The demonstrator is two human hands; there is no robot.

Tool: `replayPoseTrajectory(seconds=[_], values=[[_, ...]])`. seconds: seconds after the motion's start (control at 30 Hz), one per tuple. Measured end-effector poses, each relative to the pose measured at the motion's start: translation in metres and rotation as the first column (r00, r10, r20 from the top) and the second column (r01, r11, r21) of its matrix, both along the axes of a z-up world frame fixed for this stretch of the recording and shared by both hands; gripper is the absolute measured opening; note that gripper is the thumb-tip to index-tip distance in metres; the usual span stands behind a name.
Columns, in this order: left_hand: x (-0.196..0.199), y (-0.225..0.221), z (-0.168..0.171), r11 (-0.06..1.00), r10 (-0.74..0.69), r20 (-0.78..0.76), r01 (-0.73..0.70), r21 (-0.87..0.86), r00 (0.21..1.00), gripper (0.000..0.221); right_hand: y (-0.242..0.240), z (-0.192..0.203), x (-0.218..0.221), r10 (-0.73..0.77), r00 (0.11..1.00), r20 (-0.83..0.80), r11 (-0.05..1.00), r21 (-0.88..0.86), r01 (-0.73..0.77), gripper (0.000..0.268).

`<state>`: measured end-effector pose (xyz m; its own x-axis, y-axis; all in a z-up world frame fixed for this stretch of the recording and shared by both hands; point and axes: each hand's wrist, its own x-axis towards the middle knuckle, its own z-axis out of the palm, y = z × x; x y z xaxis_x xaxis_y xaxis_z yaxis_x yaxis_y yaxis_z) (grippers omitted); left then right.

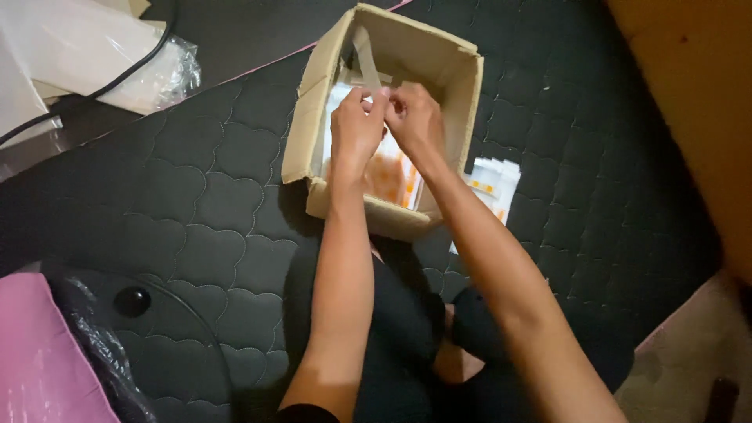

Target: The person organizes and stacks small packaged items into a cardboard box.

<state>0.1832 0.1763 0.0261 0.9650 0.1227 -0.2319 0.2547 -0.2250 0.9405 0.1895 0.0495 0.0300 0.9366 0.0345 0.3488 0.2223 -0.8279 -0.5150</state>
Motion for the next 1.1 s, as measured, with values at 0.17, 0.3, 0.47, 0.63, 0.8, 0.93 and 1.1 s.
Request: replayPoseTrajectory(seconds=[0.17,0.3,0.47,0.63,0.8,0.93,1.1], values=[[-0.017,-0.011,0.044,0.952,0.051,-0.004,-0.050,-0.302,0.999,0.058,-0.041,0.054,-0.059,0.218,0.846,0.487,0.904,-0.427,0.013,0.018],[-0.045,-0.025,0.062,0.819,-0.043,0.181,0.139,-0.557,0.983,0.030,-0.084,0.075,-0.102,0.247,0.722,0.646,0.895,-0.438,0.085,0.021],[-0.099,-0.063,0.055,0.693,-0.301,0.231,0.378,-0.614,0.925,0.036,-0.131,0.085,-0.187,0.029,0.775,0.631,0.909,-0.339,0.242,0.022],[-0.166,-0.124,0.007,0.786,-0.257,0.163,0.304,-0.538,0.953,0.026,-0.137,0.003,-0.293,-0.418,0.860,0.292,0.894,0.300,0.333,0.019],[-0.224,-0.148,-0.013,0.731,-0.364,-0.061,0.245,-0.637,0.929,0.019,-0.099,-0.011,-0.321,-0.168,0.861,-0.481,-0.092,0.877,0.472,0.025],[-0.241,-0.148,-0.035,0.751,-0.407,-0.133,0.248,-0.612,0.904,0.017,-0.098,0.001,-0.307,-0.282,0.867,-0.411,-0.386,0.876,0.290,0.010],[-0.233,-0.135,-0.028,0.793,-0.384,-0.187,0.219,-0.569,0.904,0.021,-0.109,-0.012,-0.311,-0.283,0.844,-0.455,-0.201,0.889,0.412,0.013]])
